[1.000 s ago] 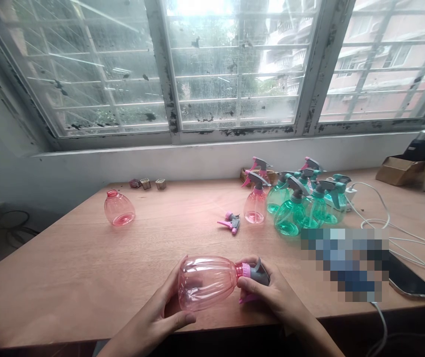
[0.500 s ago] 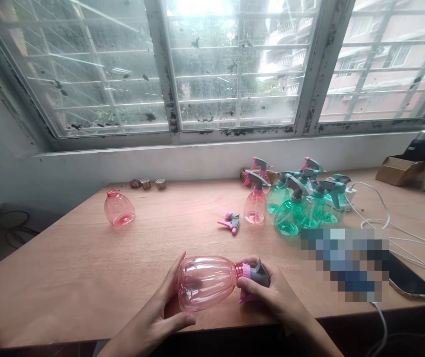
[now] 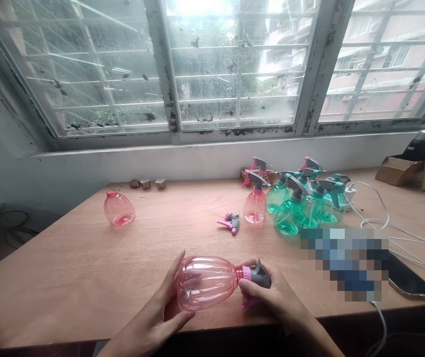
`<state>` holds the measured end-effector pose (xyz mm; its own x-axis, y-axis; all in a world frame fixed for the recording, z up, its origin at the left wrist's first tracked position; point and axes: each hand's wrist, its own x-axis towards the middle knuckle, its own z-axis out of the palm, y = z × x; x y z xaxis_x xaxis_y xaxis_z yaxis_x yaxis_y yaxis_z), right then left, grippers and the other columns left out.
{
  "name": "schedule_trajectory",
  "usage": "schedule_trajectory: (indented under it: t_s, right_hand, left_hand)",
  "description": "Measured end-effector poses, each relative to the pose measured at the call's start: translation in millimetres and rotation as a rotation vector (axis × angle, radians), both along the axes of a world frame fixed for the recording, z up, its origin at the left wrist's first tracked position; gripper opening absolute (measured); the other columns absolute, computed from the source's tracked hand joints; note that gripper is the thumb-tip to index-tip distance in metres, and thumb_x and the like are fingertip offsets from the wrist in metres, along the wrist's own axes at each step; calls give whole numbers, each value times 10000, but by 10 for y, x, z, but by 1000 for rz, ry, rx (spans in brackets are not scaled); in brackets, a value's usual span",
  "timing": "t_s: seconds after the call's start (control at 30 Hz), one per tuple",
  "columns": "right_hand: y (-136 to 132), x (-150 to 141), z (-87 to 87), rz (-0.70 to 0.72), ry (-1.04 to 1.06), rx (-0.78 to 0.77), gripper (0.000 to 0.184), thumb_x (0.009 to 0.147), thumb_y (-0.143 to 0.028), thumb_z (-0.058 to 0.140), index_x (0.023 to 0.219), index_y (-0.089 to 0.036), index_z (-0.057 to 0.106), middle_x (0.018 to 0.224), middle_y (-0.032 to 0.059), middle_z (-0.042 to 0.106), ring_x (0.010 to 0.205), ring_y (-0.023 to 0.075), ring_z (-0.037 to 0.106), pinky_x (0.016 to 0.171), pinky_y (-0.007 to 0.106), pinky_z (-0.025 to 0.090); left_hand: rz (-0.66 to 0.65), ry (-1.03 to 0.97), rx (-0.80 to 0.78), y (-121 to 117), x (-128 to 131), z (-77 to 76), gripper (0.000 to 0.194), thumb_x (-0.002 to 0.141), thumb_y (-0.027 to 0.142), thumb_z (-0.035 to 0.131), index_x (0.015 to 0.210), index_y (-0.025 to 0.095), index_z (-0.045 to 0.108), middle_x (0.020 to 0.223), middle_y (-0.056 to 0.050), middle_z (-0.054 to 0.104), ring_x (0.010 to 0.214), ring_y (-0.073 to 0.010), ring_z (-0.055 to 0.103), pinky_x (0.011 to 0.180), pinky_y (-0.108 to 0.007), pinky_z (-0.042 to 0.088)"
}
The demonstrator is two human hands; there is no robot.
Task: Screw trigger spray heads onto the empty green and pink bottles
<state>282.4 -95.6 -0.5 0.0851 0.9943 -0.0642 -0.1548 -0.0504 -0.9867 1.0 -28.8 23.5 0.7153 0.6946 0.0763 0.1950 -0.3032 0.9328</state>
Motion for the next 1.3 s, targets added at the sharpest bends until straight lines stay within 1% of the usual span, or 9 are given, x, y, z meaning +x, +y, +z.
schedule_trajectory:
  t_s: [0.13, 0.23, 0.37, 0.5, 0.73, 0.83, 0.93, 1.1, 1.3]
  right_hand:
    - [6, 10, -2, 5, -25, -8, 427, 764, -457, 848, 992, -160, 643, 686, 9, 714, 630, 183, 675, 644, 319, 586]
    - [20, 12, 2, 17, -50, 0, 451, 757, -460, 851, 1012, -145, 654, 672, 24, 728, 625, 198, 688, 646, 329, 584]
    - [28, 3, 20, 30, -44, 14, 463, 754, -478, 845, 1011, -138, 663, 627, 31, 728, 591, 207, 686, 614, 335, 587]
    - [25, -3, 30, 35, -14, 19, 448, 755, -473, 848, 993, -143, 661, 635, 27, 726, 590, 195, 675, 618, 334, 596]
    - [20, 3, 11, 30, 10, 15, 440, 750, -461, 858, 984, -158, 642, 634, 21, 733, 599, 196, 684, 621, 322, 595]
    - [22, 2, 6, 29, 13, 19, 439, 753, -463, 856, 985, -159, 640, 630, 20, 731, 593, 195, 681, 621, 324, 597]
    - [25, -3, 0, 19, 15, 18, 448, 750, -473, 853, 992, -159, 644, 634, 17, 720, 593, 201, 678, 620, 342, 604]
    - [21, -18, 4, -13, 25, 7, 460, 720, -478, 872, 981, -167, 655, 661, 9, 704, 600, 207, 681, 622, 358, 614]
    - [15, -22, 23, -22, 41, 5, 447, 716, -468, 877, 972, -172, 663, 668, 2, 701, 592, 199, 682, 615, 336, 605]
  left_hand:
    - [15, -30, -102, 0, 4, -28, 1059, 878, 234, 748, 1598, 383, -13, 1688, -51, 171, 1512, -316, 282, 1249, -475, 280]
    - [25, -56, -149, -6, 10, -26, 1018, 872, 256, 758, 1608, 332, 59, 1694, -68, 153, 1524, -326, 250, 1266, -498, 228]
    - [15, -49, -106, -2, 14, -1, 943, 914, 245, 703, 1608, 338, 71, 1697, -36, 153, 1551, -301, 161, 1284, -492, 156]
    - [-2, -86, -85, -1, 12, 13, 912, 937, 236, 659, 1607, 356, 51, 1695, -26, 171, 1550, -290, 171, 1283, -475, 166]
    - [27, -22, -105, -9, 17, 46, 1123, 821, 204, 784, 1607, 346, -7, 1692, -50, 176, 1547, -316, 169, 1282, -493, 134]
    - [23, -36, -128, 3, 22, 56, 1064, 884, 257, 730, 1606, 307, -49, 1695, -69, 156, 1551, -291, 162, 1283, -460, 156]
    - [17, 1, -107, 6, 13, 54, 957, 915, 290, 706, 1609, 292, 47, 1699, -61, 138, 1553, -283, 156, 1287, -443, 151]
    - [29, -15, -54, 2, -8, 17, 894, 935, 276, 677, 1599, 373, 86, 1708, -9, 94, 1556, -311, 129, 1271, -463, 217]
    - [24, 28, -77, -11, -12, 24, 1047, 884, 275, 737, 1605, 349, -18, 1708, 2, 79, 1566, -284, 60, 1292, -433, 119]
